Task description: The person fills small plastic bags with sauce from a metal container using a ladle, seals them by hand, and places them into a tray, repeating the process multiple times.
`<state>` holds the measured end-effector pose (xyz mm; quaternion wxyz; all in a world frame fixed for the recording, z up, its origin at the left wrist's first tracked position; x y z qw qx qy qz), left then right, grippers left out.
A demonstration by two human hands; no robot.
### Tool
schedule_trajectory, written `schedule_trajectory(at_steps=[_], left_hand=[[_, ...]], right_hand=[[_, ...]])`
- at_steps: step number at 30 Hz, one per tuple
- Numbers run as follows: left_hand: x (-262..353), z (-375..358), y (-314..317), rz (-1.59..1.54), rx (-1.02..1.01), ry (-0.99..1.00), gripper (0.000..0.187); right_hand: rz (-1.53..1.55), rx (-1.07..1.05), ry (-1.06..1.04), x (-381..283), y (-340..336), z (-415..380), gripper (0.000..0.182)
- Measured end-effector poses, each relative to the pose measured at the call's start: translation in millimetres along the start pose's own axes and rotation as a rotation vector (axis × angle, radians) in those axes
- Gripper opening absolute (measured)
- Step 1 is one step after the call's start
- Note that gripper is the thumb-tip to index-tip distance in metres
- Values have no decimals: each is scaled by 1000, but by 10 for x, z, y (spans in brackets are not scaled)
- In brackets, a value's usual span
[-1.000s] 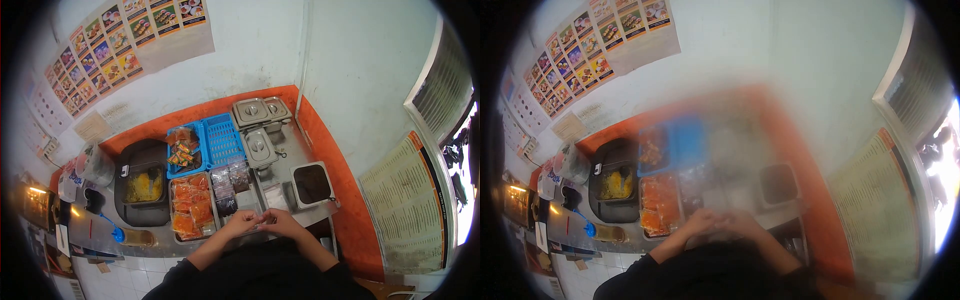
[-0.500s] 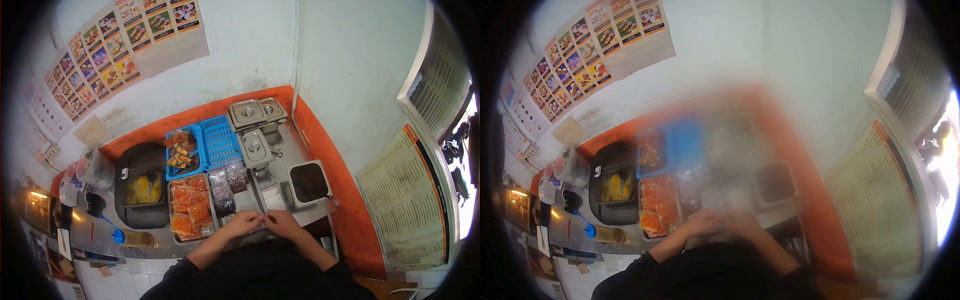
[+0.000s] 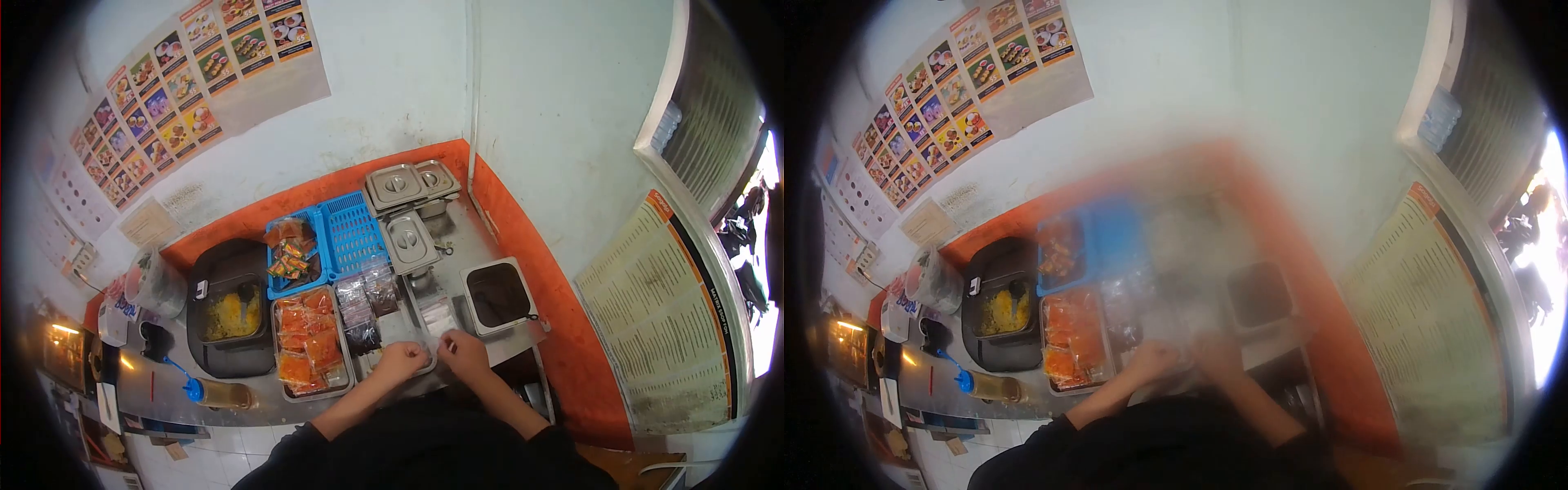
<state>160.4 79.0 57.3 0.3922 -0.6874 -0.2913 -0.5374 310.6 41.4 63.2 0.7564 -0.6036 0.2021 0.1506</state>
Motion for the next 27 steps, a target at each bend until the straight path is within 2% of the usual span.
schedule_trajectory(at_steps=[2,3,5,6,8,9,11,12,14,15,17,19,20,21,24,27], left_hand=[[81,49,-36,-28,78,14,25],[153,64,-40,-28,75,16,25],[328,66,-64,121,148,121,25],[334,77,-28,122,143,123,25],[430,93,89,511,190,315,25],[438,89,129,509,183,317,25],[424,93,236,578,25,209,24],[471,76,245,579,10,222,24],[554,43,256,415,-85,156,25],[584,29,295,413,-138,190,25],[756,-26,295,508,60,637,44],[726,20,394,693,-135,575,59],[691,39,432,677,-190,618,59],[630,65,450,706,-215,615,59],[594,94,535,705,-242,644,59],[573,107,556,658,-241,648,57]], right_hand=[[368,129,-48,-39,-38,19,10],[367,132,-46,-47,-97,29,10],[132,167,-248,-164,-258,13,19],[131,170,-243,-161,-244,7,19],[-309,-197,-145,-92,-17,5,27],[-311,-196,-137,-52,21,-25,27],[-107,-135,-93,23,48,-73,31],[-111,-124,-78,25,-23,-61,31],[-80,-148,-61,36,-217,-40,31],[-97,-117,-9,93,-268,-61,31],[-150,-272,-133,99,-270,-83,30],[-130,-322,-47,24,-320,-123,26],[-94,-260,-68,66,-249,-141,25],[-60,-201,-103,113,-182,-167,24],[-24,-128,9,113,-268,-228,26],[-2,-157,58,153,-290,-261,25]])
Point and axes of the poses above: each hand's wrist, its own z-axis towards the middle knuckle, its own y-axis out of the palm, x = y × z, the point moved 4 cm from there along z, towards the middle knuckle, and after that the axes turned 13 degrees about -z, right-handed, at the moved point
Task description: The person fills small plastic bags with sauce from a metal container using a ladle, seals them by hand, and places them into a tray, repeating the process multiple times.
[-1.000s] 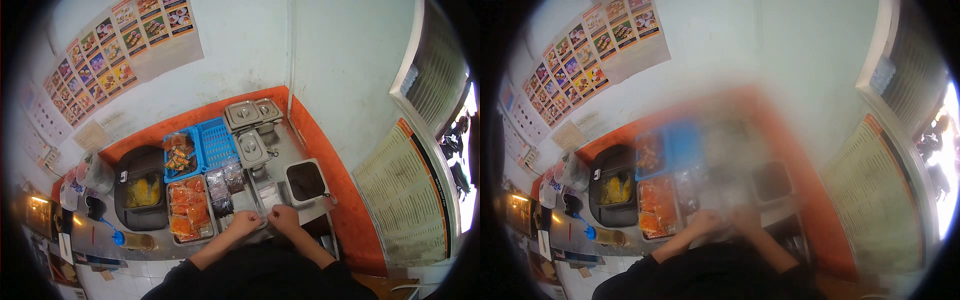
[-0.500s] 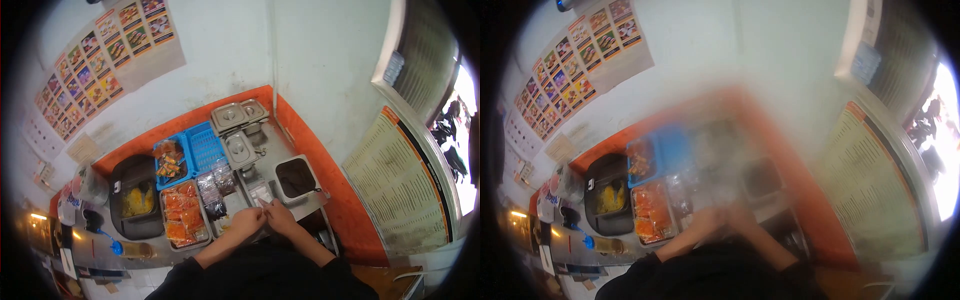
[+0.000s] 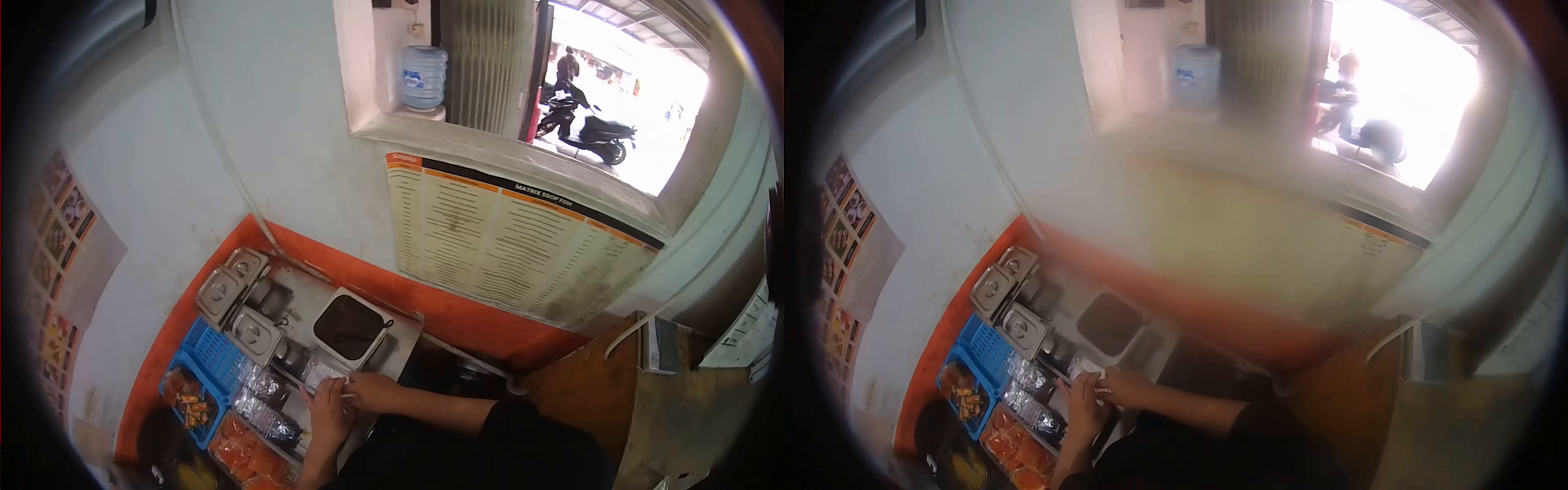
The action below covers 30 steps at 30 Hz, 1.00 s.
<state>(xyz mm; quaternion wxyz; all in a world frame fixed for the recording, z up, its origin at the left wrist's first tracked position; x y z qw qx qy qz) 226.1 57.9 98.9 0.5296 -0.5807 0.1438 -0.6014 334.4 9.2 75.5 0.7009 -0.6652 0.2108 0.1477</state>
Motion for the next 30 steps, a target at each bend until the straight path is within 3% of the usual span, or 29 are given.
schedule_trajectory(at_steps=[2,4,6,8,9,11,15,17,18,20,30], left_hand=[[-9,19,17,-23,-6,5,56],[-79,27,-20,-184,71,-107,56],[-171,-4,-32,-252,132,-115,58],[-264,-37,-82,-362,203,-166,66],[-298,-63,-75,-364,200,-165,66],[-390,-89,-49,-505,248,-234,73],[-320,-99,-45,-535,266,-266,76],[-367,-118,0,-582,267,-237,74],[-367,-125,2,-583,265,-239,74],[-371,-123,9,-608,250,-246,72],[-390,-135,-13,-619,263,-290,64]], right_hand=[[12,-10,13,63,-66,-22,24],[362,0,-22,133,-178,-45,24],[321,455,33,416,-341,-77,27],[-3,746,326,825,-501,-134,32],[-4,745,329,862,-588,-180,32],[-41,596,619,990,-694,-260,39],[-179,744,536,1176,-386,-193,44],[196,551,594,1294,-166,-111,41],[196,550,595,1326,-91,-84,41],[186,703,546,1381,-14,-38,36],[303,851,384,1276,-7,58,18]])
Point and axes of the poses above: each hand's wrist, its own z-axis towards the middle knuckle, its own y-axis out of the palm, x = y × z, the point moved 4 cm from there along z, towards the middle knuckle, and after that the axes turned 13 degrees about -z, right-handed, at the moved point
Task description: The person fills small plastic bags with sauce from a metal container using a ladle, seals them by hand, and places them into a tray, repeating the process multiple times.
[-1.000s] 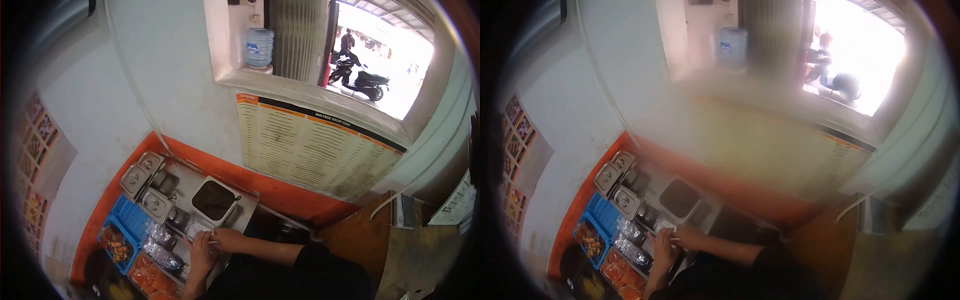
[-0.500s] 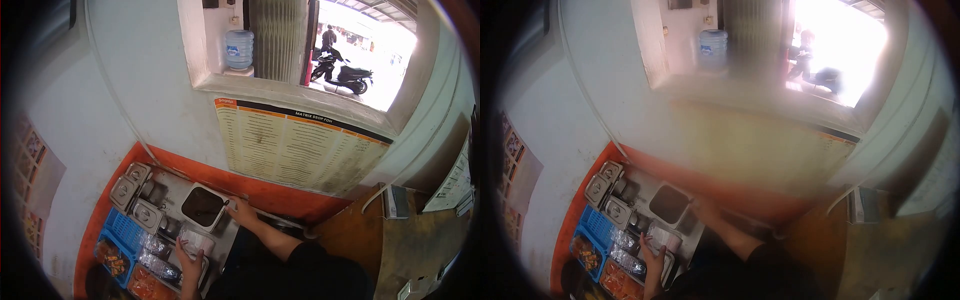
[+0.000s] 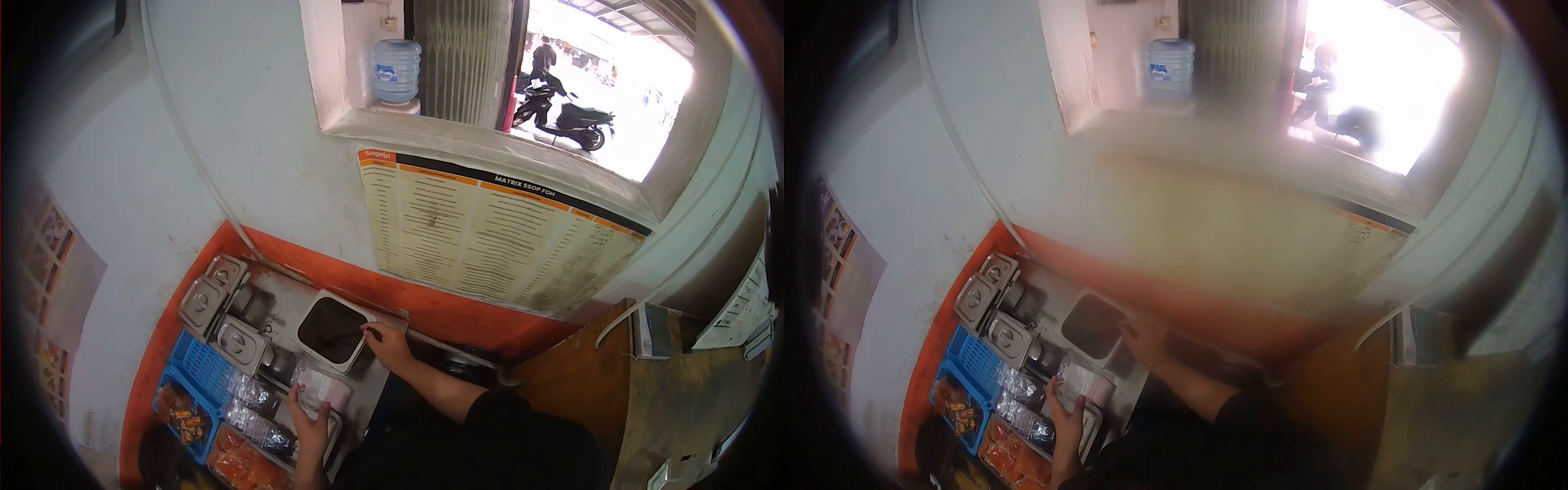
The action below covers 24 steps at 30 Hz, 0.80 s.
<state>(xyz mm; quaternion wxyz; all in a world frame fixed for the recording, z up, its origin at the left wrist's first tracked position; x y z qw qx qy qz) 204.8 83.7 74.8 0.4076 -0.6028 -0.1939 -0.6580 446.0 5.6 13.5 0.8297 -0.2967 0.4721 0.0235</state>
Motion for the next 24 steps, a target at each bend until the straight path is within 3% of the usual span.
schedule_trajectory(at_steps=[6,12,14,16,18,21,24], left_hand=[[-46,15,-89,-37,32,-43,64],[-69,49,-79,-14,55,-53,64],[-198,46,-112,-10,37,15,66],[-241,61,-115,-8,32,14,68],[-183,109,-115,41,42,57,69],[-166,220,-131,19,90,54,70],[-137,384,-147,1,97,119,71]], right_hand=[[-221,60,-320,-324,-204,-128,17],[-38,-232,49,-255,165,-396,20],[235,-243,215,32,471,-516,20],[244,-247,178,234,599,-585,20],[656,-216,658,58,400,-523,20],[717,-223,703,237,321,-499,19],[605,-122,502,366,276,-422,19]])
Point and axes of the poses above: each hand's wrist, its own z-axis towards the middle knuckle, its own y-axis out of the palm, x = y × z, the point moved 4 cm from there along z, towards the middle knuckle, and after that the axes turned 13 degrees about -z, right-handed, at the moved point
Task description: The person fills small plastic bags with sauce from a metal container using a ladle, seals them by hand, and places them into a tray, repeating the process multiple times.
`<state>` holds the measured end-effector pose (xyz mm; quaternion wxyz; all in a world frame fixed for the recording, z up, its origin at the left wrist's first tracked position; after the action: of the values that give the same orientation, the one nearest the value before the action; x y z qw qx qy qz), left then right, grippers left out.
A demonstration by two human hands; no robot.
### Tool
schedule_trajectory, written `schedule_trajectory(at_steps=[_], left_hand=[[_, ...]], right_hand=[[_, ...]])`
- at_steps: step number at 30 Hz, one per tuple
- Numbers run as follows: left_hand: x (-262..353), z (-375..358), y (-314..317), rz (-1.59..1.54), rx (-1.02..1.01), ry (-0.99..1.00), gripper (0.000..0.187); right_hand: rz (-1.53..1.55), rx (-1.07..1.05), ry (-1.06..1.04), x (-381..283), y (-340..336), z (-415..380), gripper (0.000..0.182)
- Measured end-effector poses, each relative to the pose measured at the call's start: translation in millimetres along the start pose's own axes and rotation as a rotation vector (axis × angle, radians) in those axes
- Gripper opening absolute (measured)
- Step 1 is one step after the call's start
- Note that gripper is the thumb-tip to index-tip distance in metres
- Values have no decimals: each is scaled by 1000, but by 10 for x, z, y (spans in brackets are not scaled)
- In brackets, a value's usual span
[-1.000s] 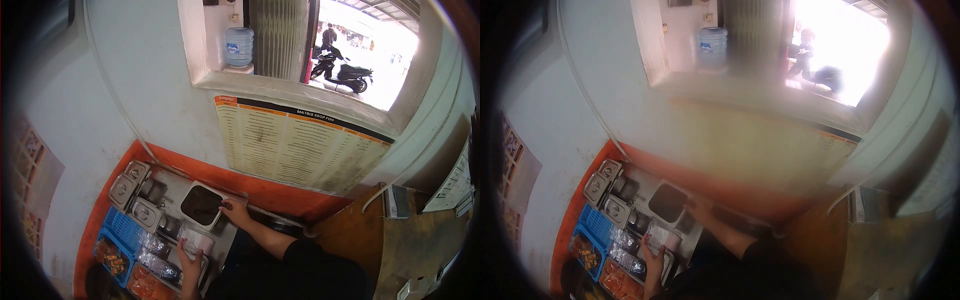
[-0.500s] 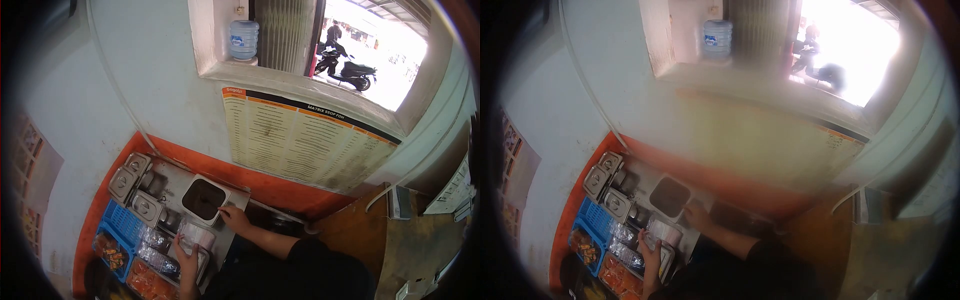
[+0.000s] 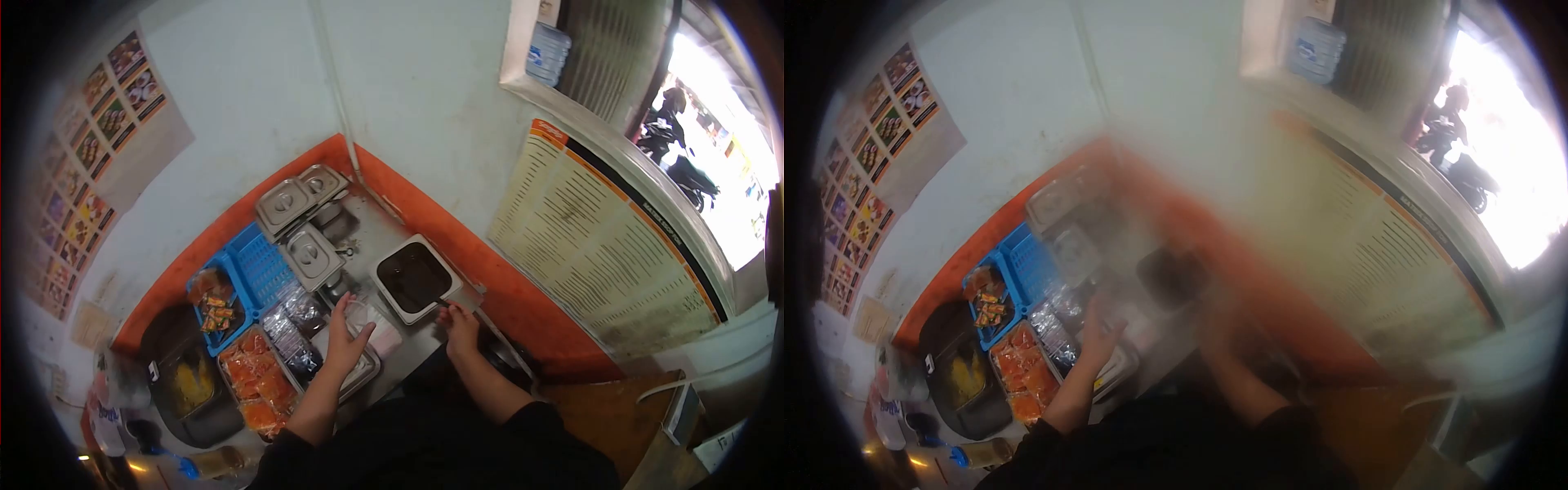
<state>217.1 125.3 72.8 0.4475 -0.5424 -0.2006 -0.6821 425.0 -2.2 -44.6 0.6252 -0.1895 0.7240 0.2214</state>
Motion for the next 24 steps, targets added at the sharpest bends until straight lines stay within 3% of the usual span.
schedule_trajectory(at_steps=[2,5,6,9,10,11,13,17,19,23,24], left_hand=[[72,124,24,44,28,24,70],[4,303,28,45,48,93,69],[-17,360,38,-2,58,39,69],[-138,485,10,-96,70,-53,67],[-187,494,4,-147,71,-94,66],[-207,487,-7,-147,73,-94,66],[-170,468,-20,-133,59,-53,65],[-38,321,-46,11,97,-52,65],[-193,253,-88,-52,119,-78,65],[-157,156,-171,22,131,-73,66],[-170,141,-181,-21,133,-79,66]], right_hand=[[298,47,294,-300,-3,-148,19],[342,34,256,-308,-78,-121,19],[89,61,-18,146,-199,160,18],[-56,121,-178,-123,-223,174,17],[-104,73,-113,-623,-155,22,15],[-105,71,-112,-673,-170,43,15],[-482,14,-309,-878,-151,49,13],[-609,110,-441,-1196,-52,18,14],[-1123,345,-1005,-1116,11,19,15],[-1142,241,-860,-936,185,-40,17],[-900,125,-615,-842,219,-47,18]])
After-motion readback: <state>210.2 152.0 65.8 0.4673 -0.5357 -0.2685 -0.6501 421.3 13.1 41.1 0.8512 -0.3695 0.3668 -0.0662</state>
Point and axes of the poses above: each hand's wrist, its own z-axis towards the middle knuckle, its own y-axis out of the palm, x = y × z, the point moved 4 cm from there along z, towards the middle knuckle, and after that the axes turned 13 degrees about -z, right-handed, at the moved point
